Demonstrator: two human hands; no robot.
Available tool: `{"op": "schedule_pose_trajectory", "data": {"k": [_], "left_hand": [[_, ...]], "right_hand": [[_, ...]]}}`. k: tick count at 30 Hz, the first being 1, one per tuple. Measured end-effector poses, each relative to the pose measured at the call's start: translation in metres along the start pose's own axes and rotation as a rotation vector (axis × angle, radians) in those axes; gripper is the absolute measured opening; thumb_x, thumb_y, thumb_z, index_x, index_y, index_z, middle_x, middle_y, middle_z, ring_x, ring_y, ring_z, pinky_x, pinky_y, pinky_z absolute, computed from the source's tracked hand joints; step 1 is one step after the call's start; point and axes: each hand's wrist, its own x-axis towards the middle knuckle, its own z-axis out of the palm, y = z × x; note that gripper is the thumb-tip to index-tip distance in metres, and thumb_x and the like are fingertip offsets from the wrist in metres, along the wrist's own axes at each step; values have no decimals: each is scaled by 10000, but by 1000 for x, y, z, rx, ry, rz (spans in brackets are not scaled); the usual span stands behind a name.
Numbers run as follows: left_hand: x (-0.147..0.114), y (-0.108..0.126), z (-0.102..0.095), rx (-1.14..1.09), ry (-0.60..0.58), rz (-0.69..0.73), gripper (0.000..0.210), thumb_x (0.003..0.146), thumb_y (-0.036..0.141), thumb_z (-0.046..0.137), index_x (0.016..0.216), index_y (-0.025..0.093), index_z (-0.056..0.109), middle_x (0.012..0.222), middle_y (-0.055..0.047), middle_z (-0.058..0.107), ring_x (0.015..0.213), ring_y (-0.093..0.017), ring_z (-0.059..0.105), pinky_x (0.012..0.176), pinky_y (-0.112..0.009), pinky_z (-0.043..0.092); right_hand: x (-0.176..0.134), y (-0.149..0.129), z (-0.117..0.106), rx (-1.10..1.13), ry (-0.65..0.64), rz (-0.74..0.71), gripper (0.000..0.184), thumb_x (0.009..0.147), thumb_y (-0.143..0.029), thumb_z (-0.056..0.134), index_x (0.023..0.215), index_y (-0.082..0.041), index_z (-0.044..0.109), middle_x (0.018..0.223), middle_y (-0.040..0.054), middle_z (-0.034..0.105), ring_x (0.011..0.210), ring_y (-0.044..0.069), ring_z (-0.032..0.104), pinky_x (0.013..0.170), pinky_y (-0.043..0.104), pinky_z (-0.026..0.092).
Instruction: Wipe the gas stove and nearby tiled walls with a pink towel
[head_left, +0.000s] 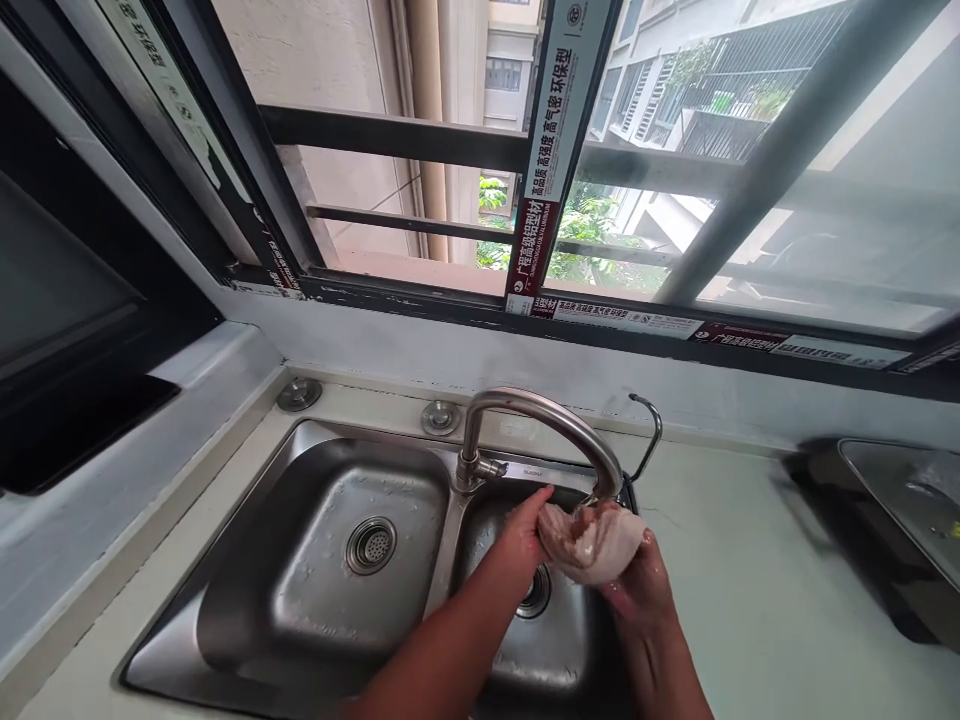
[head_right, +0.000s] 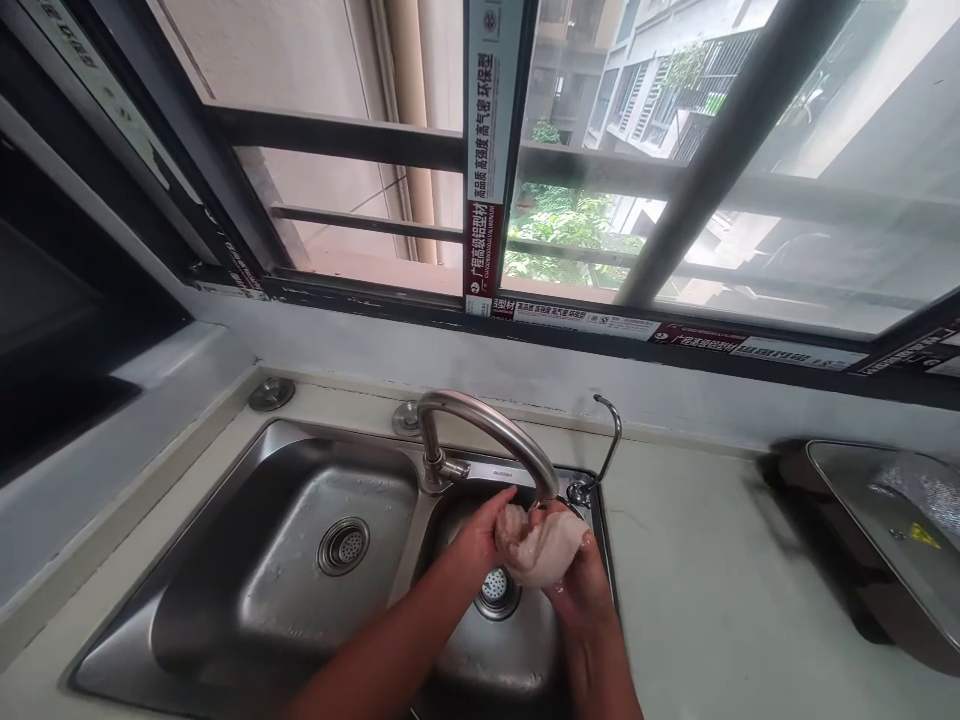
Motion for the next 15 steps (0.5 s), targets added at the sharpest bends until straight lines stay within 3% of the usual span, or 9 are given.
{"op": "schedule_pose_trajectory", "data": {"k": [6,10,12,15], "left_hand": [[6,7,2,87,5,74,272,775,385,813,699,168,669,610,-23,699,729,-227,733,816,-339,563],[-21,5,-2,158,-123,79,347,798,415,808,994,133,760,908,-95,789,974,-271,743,980,-402,523],[-33,4,-3,181,-199,87,470,813,479,788,1135,138,748,1077,-120,783,1128,-291,703,1060,-420,479],[-39,4,-1,215,-299,90,635,730,542,842,1204,135,728,1162,-149,764,1245,-330,643,1108,-430,445]], "right_hand": [[0,-19,5,57,26,49,444,620,-625,870,873,-287,735,839,1,720,773,214,678,885,443,583],[34,-39,-5,-135,130,-75,402,680,-601,809,846,-244,726,826,21,723,774,223,676,781,383,590],[57,-42,-12,-286,213,-55,417,660,-613,795,757,-220,694,724,25,700,755,237,675,752,378,587],[79,-34,-18,-425,273,-3,457,583,-622,831,675,-210,654,633,39,677,786,278,694,742,397,589]]}}
